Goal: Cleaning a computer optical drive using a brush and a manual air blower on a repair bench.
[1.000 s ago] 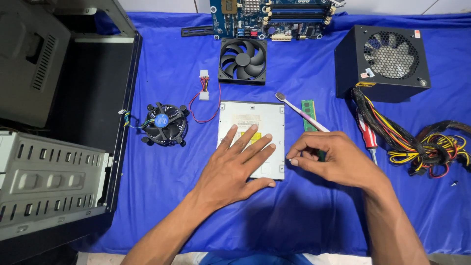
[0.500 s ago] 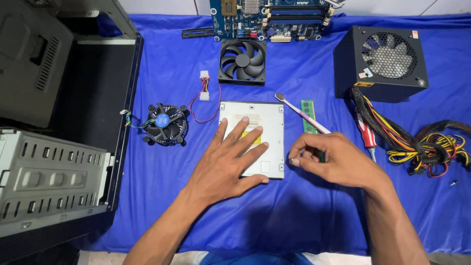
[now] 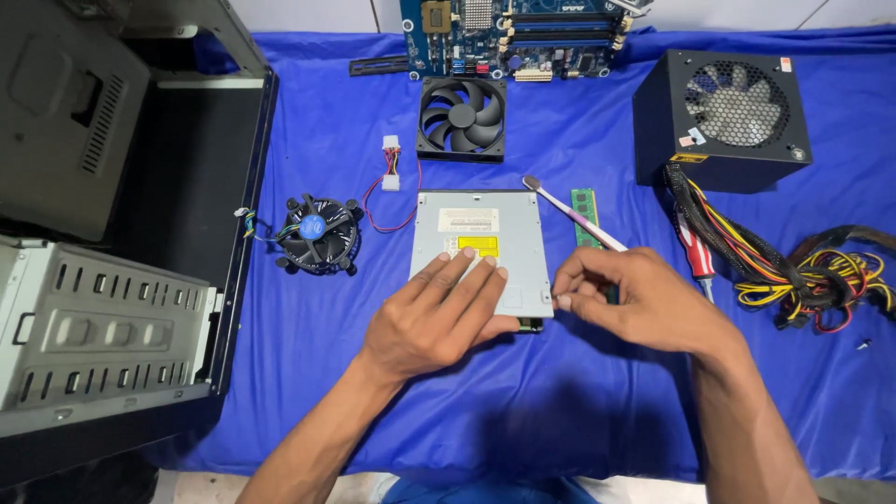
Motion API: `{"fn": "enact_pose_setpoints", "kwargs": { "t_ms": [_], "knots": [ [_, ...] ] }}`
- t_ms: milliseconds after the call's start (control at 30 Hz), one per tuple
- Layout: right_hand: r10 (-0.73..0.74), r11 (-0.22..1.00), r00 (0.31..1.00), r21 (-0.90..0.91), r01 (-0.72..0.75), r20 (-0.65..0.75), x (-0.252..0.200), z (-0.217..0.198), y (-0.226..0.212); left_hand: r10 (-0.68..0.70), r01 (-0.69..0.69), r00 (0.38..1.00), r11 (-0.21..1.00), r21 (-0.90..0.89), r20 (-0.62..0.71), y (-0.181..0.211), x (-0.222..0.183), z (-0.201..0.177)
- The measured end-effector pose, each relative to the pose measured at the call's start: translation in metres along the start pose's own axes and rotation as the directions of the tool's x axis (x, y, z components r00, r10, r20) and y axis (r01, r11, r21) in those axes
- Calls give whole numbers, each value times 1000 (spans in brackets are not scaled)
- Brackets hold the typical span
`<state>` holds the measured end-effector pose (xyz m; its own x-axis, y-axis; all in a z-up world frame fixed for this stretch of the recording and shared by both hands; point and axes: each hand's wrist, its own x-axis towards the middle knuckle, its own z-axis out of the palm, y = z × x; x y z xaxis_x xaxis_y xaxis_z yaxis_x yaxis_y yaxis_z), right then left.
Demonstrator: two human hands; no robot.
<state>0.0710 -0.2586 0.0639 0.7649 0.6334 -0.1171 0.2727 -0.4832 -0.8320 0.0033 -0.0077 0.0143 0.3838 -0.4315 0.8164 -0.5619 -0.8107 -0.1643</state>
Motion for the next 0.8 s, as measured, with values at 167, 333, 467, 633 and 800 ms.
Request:
{"fn": "enact_pose_setpoints", "kwargs": {
  "t_ms": [167,333,467,633,800],
  "knots": [
    [-34,999,996,17,35,-79,2,-1,9,-42,41,999,999,-27,-22,2,2,0],
    [-49,998,992,31,53,-118,2,-2,7,-59,58,998,997,-48,-25,2,4,-1],
    [-37,998,991,47,44,-131,3,-1,7,-85,84,996,995,-61,-24,3,4,0],
    [-35,998,988,43,42,-151,3,1,9,-147,142,988,984,-109,-41,4,10,-3],
    [-23,999,986,38,29,-163,4,1,15,-170,160,984,978,-136,-60,4,12,-3]
  ]
}}
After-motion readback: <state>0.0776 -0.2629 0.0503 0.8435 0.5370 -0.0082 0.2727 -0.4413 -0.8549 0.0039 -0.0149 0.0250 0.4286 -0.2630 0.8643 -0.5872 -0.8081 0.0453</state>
